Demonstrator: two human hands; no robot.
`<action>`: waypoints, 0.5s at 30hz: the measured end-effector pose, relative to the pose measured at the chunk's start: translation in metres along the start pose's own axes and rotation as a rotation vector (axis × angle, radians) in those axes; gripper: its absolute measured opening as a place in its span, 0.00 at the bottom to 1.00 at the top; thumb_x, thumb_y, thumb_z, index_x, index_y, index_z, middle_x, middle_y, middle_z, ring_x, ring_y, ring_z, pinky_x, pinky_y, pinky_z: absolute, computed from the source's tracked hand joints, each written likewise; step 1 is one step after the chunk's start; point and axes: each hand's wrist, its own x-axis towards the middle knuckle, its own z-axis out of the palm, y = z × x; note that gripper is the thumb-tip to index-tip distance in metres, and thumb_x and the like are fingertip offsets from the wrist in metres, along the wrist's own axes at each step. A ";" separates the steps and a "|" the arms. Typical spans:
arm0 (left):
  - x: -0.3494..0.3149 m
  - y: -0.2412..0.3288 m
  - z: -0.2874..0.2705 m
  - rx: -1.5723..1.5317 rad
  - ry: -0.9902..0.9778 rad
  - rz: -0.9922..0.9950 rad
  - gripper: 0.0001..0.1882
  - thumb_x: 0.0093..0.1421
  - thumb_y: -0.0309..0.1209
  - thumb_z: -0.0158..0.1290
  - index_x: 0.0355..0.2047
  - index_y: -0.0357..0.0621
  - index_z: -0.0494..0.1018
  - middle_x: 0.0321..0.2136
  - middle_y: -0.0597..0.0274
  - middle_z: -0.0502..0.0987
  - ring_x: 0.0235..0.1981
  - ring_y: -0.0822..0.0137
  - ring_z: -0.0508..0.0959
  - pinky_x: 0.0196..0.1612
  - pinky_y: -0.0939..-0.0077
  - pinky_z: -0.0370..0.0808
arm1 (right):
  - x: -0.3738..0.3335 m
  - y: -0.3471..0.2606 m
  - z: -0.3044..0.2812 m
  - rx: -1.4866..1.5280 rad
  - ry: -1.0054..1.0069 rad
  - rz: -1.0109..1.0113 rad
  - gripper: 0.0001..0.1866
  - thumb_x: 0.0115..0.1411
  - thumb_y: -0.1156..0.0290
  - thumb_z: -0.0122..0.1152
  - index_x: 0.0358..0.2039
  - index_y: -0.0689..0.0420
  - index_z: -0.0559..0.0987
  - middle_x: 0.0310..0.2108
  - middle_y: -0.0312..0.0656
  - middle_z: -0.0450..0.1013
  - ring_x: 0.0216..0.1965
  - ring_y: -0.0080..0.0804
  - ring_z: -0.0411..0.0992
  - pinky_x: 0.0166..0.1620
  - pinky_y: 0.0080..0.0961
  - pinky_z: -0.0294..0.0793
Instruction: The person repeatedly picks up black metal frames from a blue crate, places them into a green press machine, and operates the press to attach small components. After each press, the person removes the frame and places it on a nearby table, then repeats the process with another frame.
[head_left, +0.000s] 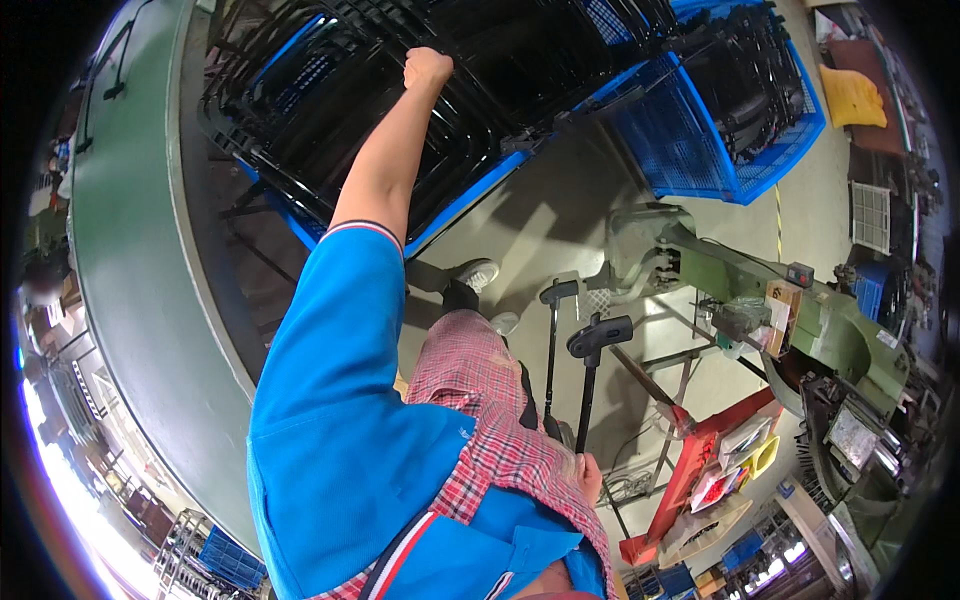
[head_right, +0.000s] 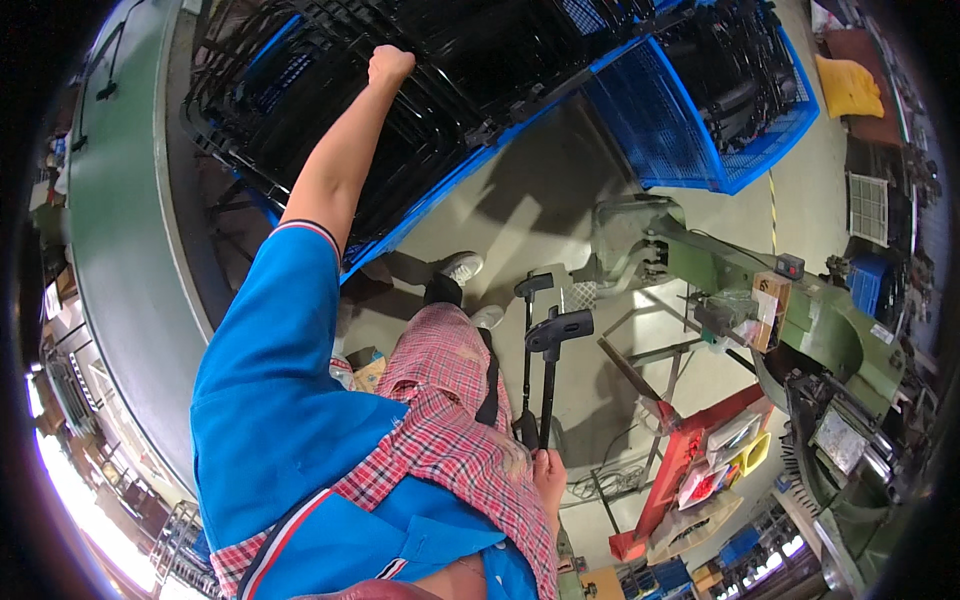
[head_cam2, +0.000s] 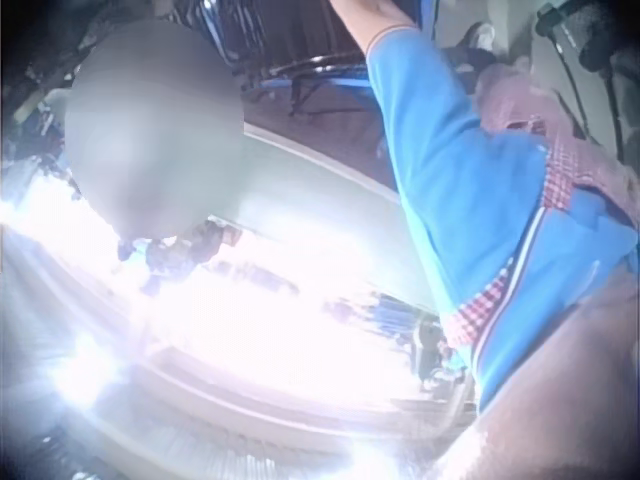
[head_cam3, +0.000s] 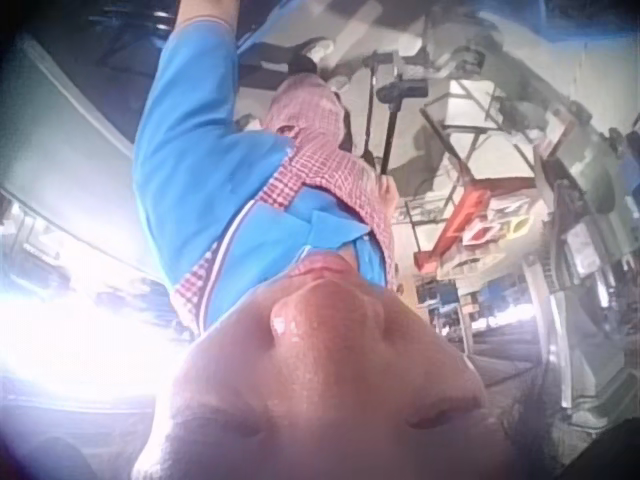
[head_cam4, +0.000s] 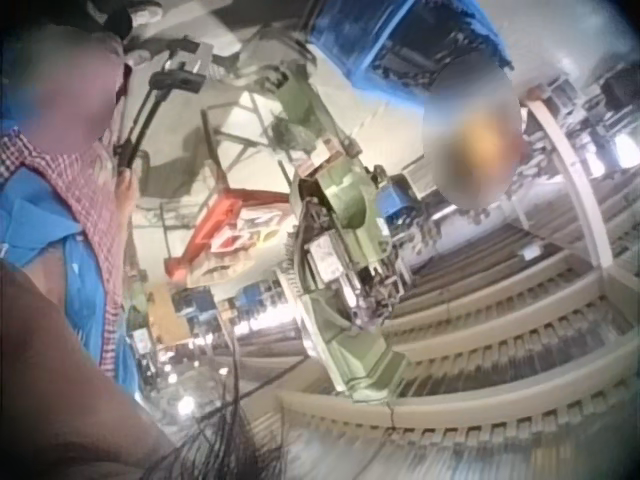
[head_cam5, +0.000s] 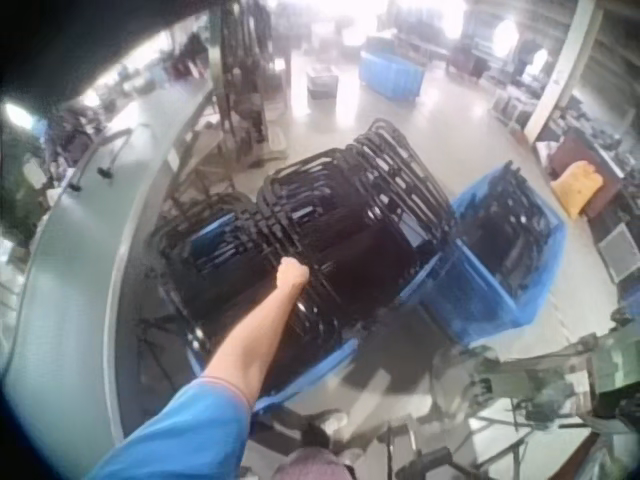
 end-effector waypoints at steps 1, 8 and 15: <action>0.014 -0.003 0.004 -0.036 -0.036 -0.012 0.27 0.51 0.32 0.54 0.50 0.29 0.67 0.50 0.45 0.74 0.51 0.50 0.75 0.51 0.62 0.74 | 0.001 0.000 -0.001 0.007 -0.014 0.022 0.17 0.67 0.59 0.51 0.30 0.61 0.76 0.17 0.33 0.65 0.22 0.18 0.60 0.27 0.21 0.62; 0.004 0.013 -0.044 -0.039 0.145 0.198 0.22 0.50 0.37 0.51 0.37 0.29 0.77 0.40 0.38 0.78 0.45 0.45 0.78 0.49 0.61 0.74 | 0.002 -0.028 0.004 0.133 0.014 0.150 0.16 0.68 0.61 0.48 0.29 0.61 0.74 0.15 0.29 0.61 0.18 0.15 0.56 0.22 0.19 0.55; -0.121 0.061 -0.245 -0.274 0.480 0.477 0.19 0.60 0.40 0.47 0.25 0.33 0.76 0.19 0.52 0.76 0.23 0.62 0.74 0.29 0.60 0.68 | 0.029 -0.002 -0.002 0.195 0.016 0.073 0.18 0.69 0.58 0.47 0.30 0.59 0.74 0.14 0.28 0.58 0.16 0.14 0.55 0.19 0.17 0.52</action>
